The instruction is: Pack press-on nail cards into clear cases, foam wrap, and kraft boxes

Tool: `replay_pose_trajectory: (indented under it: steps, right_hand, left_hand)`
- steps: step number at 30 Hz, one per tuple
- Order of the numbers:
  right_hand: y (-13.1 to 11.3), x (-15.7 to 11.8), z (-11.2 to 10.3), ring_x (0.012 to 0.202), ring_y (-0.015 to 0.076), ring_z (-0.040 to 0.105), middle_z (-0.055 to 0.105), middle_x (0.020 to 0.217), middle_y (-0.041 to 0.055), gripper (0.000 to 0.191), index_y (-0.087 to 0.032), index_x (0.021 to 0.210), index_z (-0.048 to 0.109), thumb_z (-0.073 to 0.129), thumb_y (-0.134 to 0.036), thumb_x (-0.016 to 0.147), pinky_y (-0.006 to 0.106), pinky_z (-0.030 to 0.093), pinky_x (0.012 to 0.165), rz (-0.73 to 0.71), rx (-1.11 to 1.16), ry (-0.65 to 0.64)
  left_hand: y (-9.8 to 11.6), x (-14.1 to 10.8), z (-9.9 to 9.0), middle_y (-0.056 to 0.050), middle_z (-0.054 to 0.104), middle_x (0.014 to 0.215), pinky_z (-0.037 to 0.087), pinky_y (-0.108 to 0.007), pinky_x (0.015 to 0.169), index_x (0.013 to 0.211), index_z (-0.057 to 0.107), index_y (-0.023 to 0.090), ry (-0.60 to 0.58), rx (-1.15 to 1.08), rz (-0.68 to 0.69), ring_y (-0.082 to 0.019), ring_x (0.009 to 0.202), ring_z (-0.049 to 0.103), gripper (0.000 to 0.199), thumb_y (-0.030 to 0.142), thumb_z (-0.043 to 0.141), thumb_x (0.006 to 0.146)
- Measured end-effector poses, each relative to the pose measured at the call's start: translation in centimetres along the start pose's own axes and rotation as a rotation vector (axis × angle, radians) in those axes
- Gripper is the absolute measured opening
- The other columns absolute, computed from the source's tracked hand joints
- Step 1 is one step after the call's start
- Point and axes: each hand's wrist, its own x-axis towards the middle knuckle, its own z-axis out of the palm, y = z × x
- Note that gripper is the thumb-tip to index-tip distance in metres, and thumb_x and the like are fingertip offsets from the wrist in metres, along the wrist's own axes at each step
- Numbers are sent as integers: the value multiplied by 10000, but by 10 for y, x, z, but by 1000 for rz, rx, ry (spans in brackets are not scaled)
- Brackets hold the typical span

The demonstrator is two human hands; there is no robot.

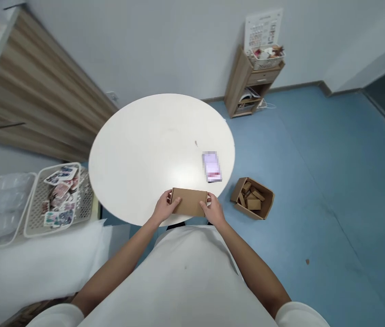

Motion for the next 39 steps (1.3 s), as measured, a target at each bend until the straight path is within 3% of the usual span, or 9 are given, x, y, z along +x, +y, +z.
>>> replay_pose_trajectory:
  steps: [6,12,16,19,22,26,32,35,39]
  right_hand:
    - [78,-21,-107,695,154,529,515,1042,82,570,-216,1240,388,473,-471,737,324,442,653,58,34,297]
    - [164,-37,-177,906,220,531,468,1112,134,682,-173,1256,363,523,-521,692,375,451,758,190,208,587]
    - [194,-49,-203,1014,241,516,456,1201,136,696,-191,1275,329,521,-530,697,404,434,828,233,316,669]
    - [204,-56,-210,1216,271,353,324,1352,138,776,-191,1328,241,532,-529,693,439,345,953,251,290,710]
    - [209,-57,-207,1309,282,165,180,1429,117,829,-195,1355,185,544,-527,686,467,229,1031,264,228,752]
    - [209,-51,-198,1285,280,245,187,1428,112,787,-213,1357,176,527,-492,710,448,319,988,258,300,724]
    - [180,-35,-187,1058,237,527,412,1291,155,644,-178,1292,309,509,-430,734,383,447,853,149,380,721]
    - [152,-23,-170,860,197,600,518,1173,156,546,-157,1196,425,511,-427,730,369,477,777,26,387,677]
    - [96,-3,-125,722,166,593,612,950,119,469,-143,1113,487,497,-432,743,336,496,687,-185,402,455]
  left_hand:
    - [94,9,110,-125,503,1148,450,-312,751,1216,411,179,-310,-24,154,-201,936,530,639,501,578,690]
    - [164,26,227,-135,526,1138,444,-333,800,1164,434,147,-591,-21,136,-214,957,542,617,510,585,689]
    - [193,33,274,-134,495,1210,397,-353,890,1179,422,157,-721,18,250,-230,1074,494,610,506,571,702]
    - [209,34,291,-122,429,1298,316,-370,975,1230,394,179,-793,82,318,-246,1193,393,668,525,573,688]
    - [214,32,289,-121,359,1355,273,-371,1008,1288,340,180,-790,143,344,-256,1238,337,752,540,578,672]
    - [196,29,258,-111,343,1369,252,-377,1028,1297,342,190,-753,181,357,-260,1255,311,764,531,593,661]
    - [136,23,172,-121,437,1298,356,-392,960,1248,401,198,-623,-15,230,-257,1168,435,657,477,597,687]
    - [106,8,123,-132,531,1176,426,-379,872,1199,442,176,-446,-99,138,-227,1014,549,571,450,574,716]
    - [65,-21,56,-113,555,1115,455,-328,802,1141,480,181,-178,-184,84,-183,932,571,462,410,542,746]
